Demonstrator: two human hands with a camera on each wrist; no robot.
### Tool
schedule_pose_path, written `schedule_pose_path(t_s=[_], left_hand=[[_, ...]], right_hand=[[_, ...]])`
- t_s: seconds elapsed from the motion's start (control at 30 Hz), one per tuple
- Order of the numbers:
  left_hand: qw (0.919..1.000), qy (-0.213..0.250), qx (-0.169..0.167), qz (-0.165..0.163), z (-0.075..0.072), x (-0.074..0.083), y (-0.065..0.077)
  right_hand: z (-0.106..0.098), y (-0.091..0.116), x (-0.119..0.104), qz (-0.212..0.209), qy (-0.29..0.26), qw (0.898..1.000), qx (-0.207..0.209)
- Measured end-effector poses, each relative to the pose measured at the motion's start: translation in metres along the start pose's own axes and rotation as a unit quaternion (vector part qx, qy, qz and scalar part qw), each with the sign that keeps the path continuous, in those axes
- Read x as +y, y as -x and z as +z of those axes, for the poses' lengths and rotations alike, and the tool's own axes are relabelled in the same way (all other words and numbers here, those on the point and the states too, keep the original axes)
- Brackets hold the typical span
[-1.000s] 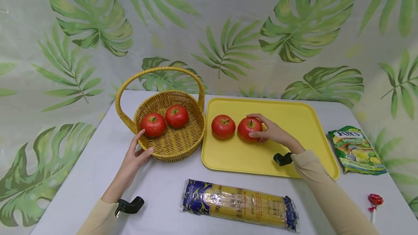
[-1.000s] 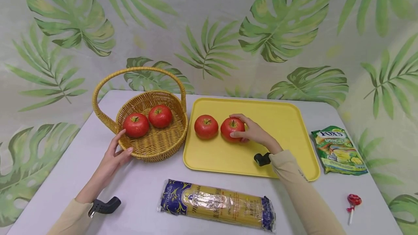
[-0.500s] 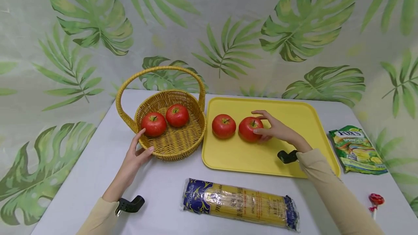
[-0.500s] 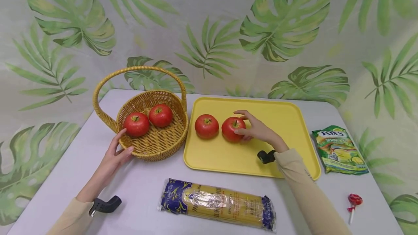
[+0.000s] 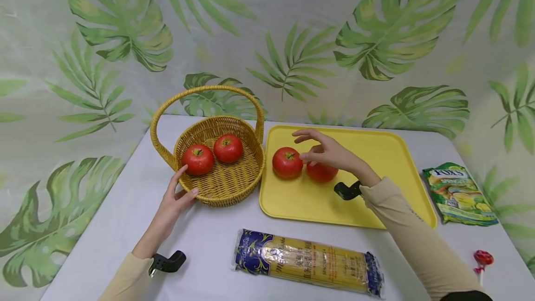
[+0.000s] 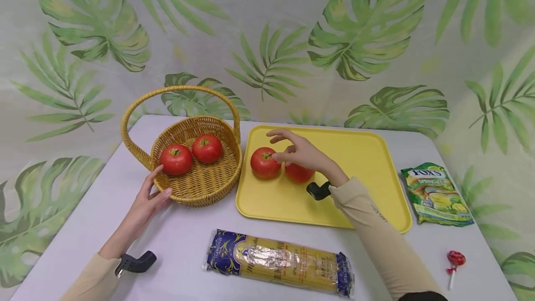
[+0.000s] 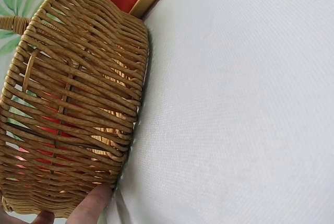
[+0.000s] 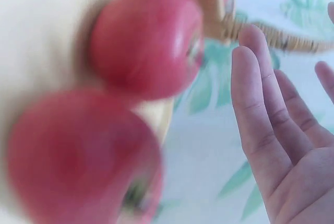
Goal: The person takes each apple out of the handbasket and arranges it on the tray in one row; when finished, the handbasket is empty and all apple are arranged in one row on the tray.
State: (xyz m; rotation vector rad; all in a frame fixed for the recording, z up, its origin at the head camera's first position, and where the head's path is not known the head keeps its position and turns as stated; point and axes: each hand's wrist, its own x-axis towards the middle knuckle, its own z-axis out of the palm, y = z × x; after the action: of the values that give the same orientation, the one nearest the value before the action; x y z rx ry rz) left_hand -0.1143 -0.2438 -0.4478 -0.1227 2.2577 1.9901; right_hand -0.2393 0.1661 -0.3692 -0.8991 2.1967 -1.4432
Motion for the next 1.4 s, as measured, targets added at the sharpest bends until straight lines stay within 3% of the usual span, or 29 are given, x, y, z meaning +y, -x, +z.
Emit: schedule_pose_path(t_s=[0.23,0.57,0.93,1.4], left_hand=[[1.0000,0.002,0.002,-0.002,0.001,0.000,0.000],[1.0000,0.006,0.007,0.000,0.002,0.002,0.000],[0.9999,0.006,0.008,-0.001,0.002,0.003,0.000],[0.9999,0.009,0.011,-0.002,0.002,0.001,-0.001]], right_hand=[[0.032,-0.039,-0.021,-0.042,0.018,0.998,-0.033],[0.069,-0.091,-0.033,-0.023,-0.029,0.998,-0.060],[0.088,-0.133,-0.034,0.056,-0.087,0.993,-0.060],[0.108,-0.153,-0.032,0.178,-0.111,0.973,-0.091]])
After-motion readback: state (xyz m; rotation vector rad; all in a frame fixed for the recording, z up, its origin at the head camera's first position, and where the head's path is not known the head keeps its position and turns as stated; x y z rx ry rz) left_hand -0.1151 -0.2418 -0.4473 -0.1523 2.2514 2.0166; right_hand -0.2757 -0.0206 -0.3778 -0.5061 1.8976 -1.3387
